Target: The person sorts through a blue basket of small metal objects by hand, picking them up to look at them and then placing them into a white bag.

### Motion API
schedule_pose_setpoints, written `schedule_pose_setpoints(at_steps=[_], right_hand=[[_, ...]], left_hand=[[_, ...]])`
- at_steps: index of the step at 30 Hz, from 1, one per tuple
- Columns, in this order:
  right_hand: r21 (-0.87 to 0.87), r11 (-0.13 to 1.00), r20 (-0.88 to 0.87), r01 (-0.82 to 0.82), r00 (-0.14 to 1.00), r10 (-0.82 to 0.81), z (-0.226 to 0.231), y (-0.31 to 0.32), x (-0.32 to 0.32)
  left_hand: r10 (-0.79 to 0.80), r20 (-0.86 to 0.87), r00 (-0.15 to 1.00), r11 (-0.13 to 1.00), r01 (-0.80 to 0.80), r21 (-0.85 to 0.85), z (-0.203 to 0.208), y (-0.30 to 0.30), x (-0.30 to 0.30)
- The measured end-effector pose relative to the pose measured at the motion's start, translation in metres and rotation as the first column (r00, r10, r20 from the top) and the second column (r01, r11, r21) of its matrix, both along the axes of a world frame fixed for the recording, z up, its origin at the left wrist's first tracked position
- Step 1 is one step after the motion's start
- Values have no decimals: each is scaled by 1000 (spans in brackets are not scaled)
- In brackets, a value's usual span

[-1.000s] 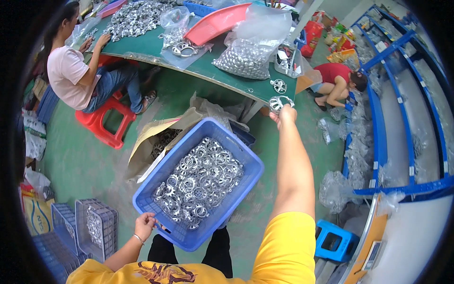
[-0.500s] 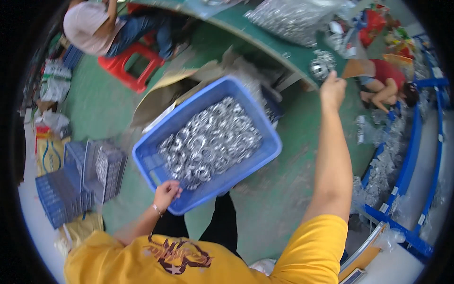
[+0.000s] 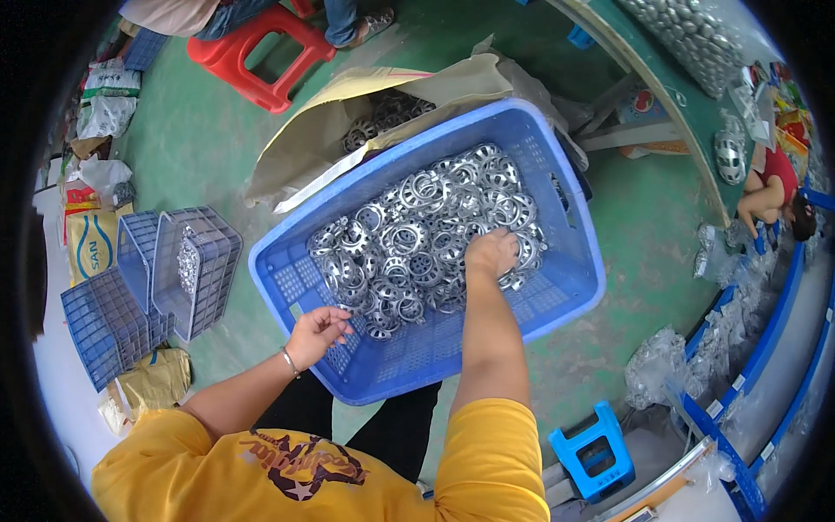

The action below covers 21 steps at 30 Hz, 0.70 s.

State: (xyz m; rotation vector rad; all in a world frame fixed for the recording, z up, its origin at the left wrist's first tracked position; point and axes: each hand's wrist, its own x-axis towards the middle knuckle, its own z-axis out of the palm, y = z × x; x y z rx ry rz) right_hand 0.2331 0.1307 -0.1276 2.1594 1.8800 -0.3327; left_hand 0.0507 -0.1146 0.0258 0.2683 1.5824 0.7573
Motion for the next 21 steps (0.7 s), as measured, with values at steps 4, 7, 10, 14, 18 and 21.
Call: schedule_pose_setpoints(at_steps=[4, 7, 10, 14, 18, 21], right_hand=[[130, 967, 29, -217, 976, 215, 21, -9, -3], [171, 949, -265, -265, 915, 303, 48, -18, 12], [418, 806, -540, -419, 598, 592, 103, -41, -2], [307, 879, -813, -366, 379, 442, 190, -82, -20], [172, 983, -978, -63, 111, 178, 252, -106, -34], [233, 956, -940, -180, 212, 269, 287, -100, -24]], left_hand=[[45, 5, 999, 999, -45, -10, -7, -2, -15], [44, 10, 999, 995, -45, 85, -7, 12, -10], [-7, -60, 998, 985, 17, 173, 4, 35, -10], [-257, -329, 909, 850, 375, 370, 54, 76, -11], [-331, -186, 925, 816, 379, 436, 99, 90, -14], [-336, -237, 912, 717, 411, 563, 122, 86, -14]])
